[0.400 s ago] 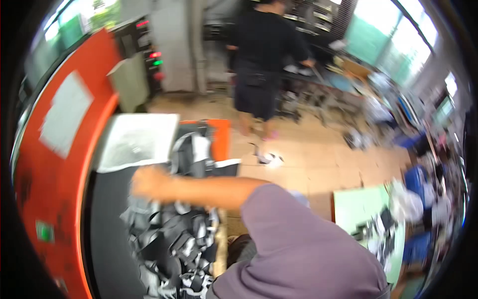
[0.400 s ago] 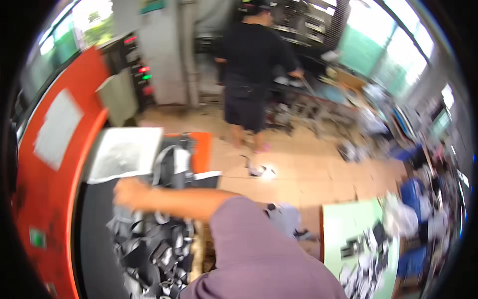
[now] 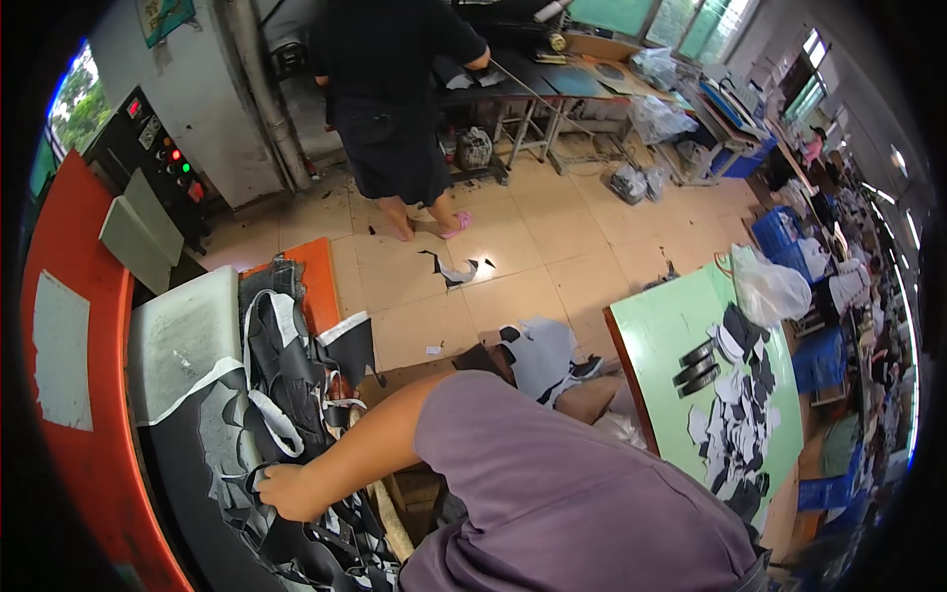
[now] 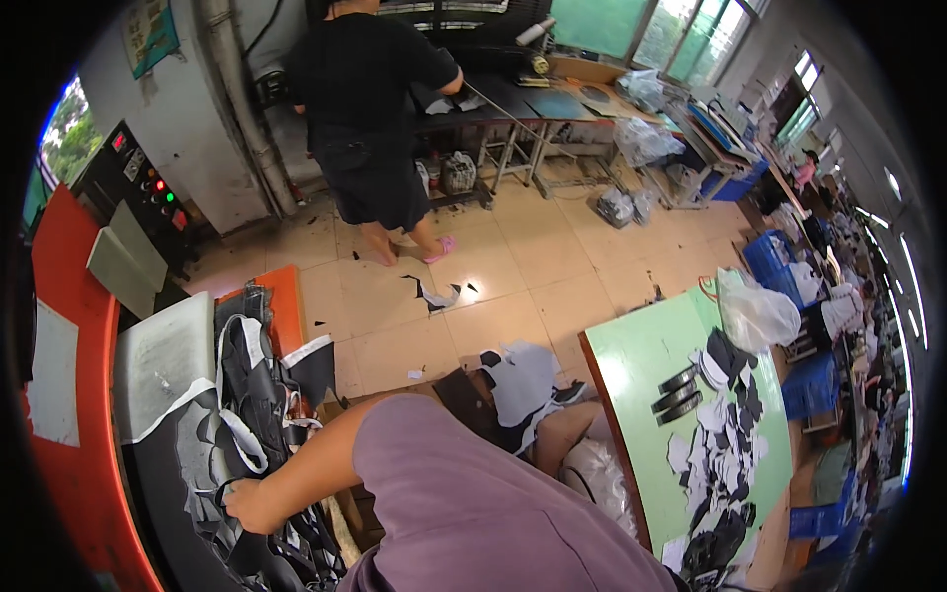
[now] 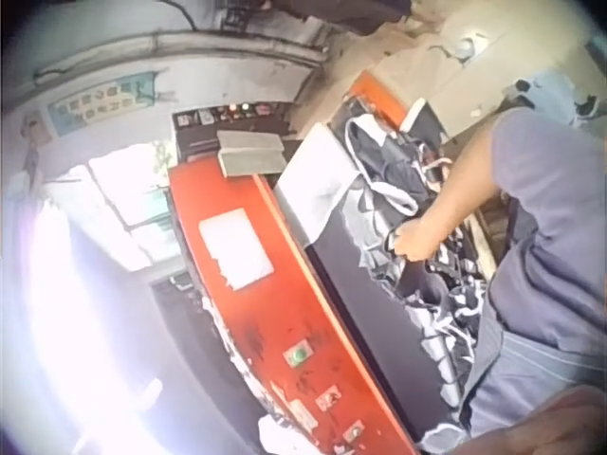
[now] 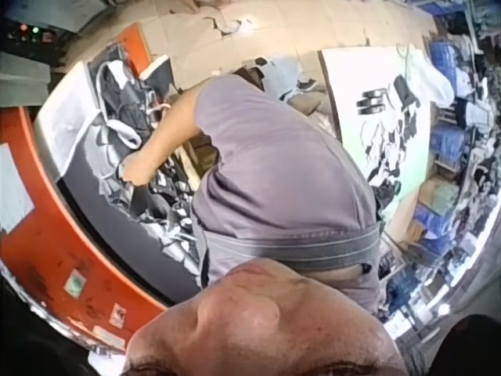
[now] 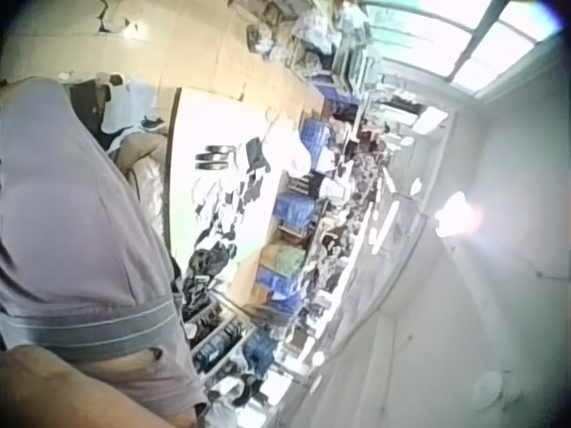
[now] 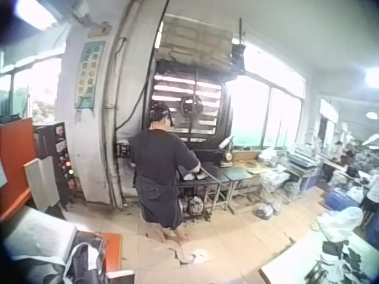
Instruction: Die cutting leather pieces for shoe manufacturing using a hydraulic press.
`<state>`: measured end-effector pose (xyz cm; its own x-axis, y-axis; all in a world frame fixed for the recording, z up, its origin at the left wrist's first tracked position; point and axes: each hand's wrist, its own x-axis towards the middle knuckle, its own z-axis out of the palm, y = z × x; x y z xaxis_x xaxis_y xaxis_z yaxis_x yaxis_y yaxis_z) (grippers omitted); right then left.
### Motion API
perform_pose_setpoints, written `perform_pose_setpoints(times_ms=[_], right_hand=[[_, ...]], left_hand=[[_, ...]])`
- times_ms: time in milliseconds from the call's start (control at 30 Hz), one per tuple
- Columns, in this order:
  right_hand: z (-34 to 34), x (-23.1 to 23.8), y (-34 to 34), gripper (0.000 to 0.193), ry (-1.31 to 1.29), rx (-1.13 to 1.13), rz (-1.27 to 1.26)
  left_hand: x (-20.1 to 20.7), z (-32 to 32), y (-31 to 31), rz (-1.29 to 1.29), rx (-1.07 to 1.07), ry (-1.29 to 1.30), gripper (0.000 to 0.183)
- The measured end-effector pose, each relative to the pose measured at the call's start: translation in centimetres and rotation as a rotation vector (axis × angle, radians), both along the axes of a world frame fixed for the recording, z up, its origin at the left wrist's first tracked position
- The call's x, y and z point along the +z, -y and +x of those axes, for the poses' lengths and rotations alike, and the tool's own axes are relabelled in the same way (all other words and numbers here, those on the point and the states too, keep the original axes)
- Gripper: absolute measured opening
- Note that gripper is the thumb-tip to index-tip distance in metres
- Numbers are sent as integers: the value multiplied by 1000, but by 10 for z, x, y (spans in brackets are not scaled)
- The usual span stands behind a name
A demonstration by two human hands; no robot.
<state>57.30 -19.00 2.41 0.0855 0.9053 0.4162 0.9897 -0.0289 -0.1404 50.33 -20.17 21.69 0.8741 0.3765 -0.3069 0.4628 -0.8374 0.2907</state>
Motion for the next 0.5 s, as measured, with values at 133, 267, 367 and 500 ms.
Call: perform_pose_setpoints(times_ms=[133,267,367,500], right_hand=[[-44,-8,52,24,-414,87,-132],[-73,12,282,22,-569,-623,-774],[-142,86,346,19,-493,-954,-949],[-218,134,450,9,-269,-1101,-708]], left_hand=[[-20,-12,-8,-124,-3,24,48],[-108,-205,-119,-280,76,97,43],[-151,-161,-108,-155,-180,356,47],[-197,-212,-131,161,-73,44,70]])
